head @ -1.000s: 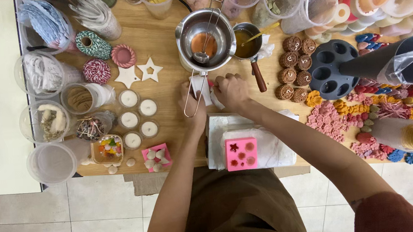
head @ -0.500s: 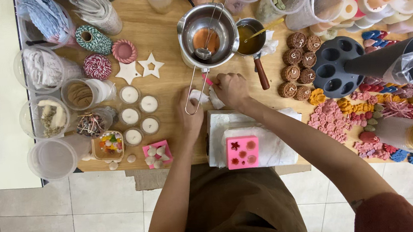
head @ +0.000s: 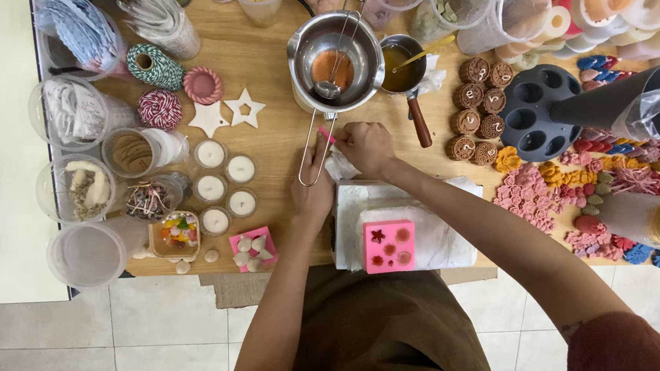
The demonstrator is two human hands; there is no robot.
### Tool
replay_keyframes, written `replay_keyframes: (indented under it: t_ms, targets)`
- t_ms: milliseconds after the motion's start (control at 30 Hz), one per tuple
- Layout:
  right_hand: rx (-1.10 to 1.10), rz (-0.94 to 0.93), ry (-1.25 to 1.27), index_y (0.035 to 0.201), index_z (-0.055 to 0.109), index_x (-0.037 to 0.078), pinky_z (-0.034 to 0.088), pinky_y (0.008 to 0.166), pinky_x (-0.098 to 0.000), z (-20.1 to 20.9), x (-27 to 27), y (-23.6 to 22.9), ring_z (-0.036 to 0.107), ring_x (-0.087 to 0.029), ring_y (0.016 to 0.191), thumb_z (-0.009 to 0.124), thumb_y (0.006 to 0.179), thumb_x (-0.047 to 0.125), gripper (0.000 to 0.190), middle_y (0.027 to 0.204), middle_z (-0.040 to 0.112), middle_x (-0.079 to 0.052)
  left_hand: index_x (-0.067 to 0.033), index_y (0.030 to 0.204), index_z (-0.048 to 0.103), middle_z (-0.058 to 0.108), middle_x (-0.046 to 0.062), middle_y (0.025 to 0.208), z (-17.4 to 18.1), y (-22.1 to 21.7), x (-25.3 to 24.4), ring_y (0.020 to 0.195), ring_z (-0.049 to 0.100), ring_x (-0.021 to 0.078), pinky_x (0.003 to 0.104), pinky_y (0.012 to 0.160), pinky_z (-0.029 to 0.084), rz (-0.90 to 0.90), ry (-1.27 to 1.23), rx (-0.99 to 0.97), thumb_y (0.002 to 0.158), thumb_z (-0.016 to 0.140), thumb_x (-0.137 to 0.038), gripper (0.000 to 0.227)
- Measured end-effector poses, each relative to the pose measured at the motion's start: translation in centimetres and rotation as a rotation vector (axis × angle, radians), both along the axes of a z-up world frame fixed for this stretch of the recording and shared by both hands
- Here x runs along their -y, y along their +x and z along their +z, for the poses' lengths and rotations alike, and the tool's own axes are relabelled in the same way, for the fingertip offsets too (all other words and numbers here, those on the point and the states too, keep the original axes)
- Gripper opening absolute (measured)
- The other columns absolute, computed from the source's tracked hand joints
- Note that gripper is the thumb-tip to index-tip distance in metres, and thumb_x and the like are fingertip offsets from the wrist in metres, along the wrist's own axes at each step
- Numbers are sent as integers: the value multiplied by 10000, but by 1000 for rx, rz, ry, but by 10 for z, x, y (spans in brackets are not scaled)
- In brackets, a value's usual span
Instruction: The person prepares small decorative candles by using a small spoon to pour melted red wax from a metal pot into various floral and star-shaped cavities within a pink silicone mold, subsequently wiping the spoon with a tissue.
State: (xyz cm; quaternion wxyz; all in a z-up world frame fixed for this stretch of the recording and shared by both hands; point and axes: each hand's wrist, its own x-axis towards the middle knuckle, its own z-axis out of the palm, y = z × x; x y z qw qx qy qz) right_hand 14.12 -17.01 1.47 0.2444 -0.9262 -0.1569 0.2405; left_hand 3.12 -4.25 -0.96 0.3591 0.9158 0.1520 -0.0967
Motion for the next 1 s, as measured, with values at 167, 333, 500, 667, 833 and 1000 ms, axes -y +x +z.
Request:
replay_keyframes:
  t_ms: [167, 333, 500, 667, 833, 1000]
  targets:
    - [-104, -30, 56, 907, 800, 96, 593, 805, -375, 1, 6, 5, 768, -262, 826, 759, 843, 295, 212, 882, 788, -113, -270, 1599, 330, 550, 170, 1391, 8, -3, -2, 1044, 660, 406, 504, 799, 566, 16, -53, 34, 913, 534, 38, 779]
    - [-219, -77, 200, 959, 799, 58, 602, 769, -328, -2, 13, 9, 780, -182, 854, 770, 854, 242, 213, 914, 792, -112, -250, 1578, 331, 548, 184, 1429, 18, -5, -3, 1036, 664, 415, 495, 758, 575, 20, -45, 233, 836, 565, 94, 851]
    - [-294, -87, 255, 974, 787, 8, 590, 749, -299, 0, 24, 13, 760, -136, 830, 774, 887, 205, 215, 900, 795, -109, -247, 1618, 313, 574, 151, 1155, 26, -8, -1, 925, 667, 380, 501, 734, 566, 9, -94, 111, 872, 559, 93, 857]
    - [-350, -117, 347, 975, 772, -18, 592, 719, -286, 9, 32, 10, 750, -107, 821, 757, 903, 175, 207, 889, 795, -91, -254, 1605, 306, 573, 131, 1129, 28, -9, 0, 943, 664, 363, 499, 747, 553, -22, -16, 125, 907, 582, 44, 808]
    - [-395, -159, 302, 1000, 772, -12, 554, 633, -283, 39, 40, 7, 696, -99, 733, 748, 912, 180, 213, 872, 789, -84, -200, 1601, 286, 541, 168, 1272, 48, -10, -5, 943, 629, 417, 528, 721, 533, -10, -38, 2, 906, 561, 13, 777]
    - [-378, -121, 310, 1023, 771, -3, 545, 617, -250, 75, 62, 11, 680, -61, 699, 740, 918, 191, 223, 864, 787, -56, -106, 1438, 487, 547, 185, 1259, 39, -30, -17, 1060, 616, 426, 516, 852, 516, 148, -109, 105, 898, 550, 24, 560]
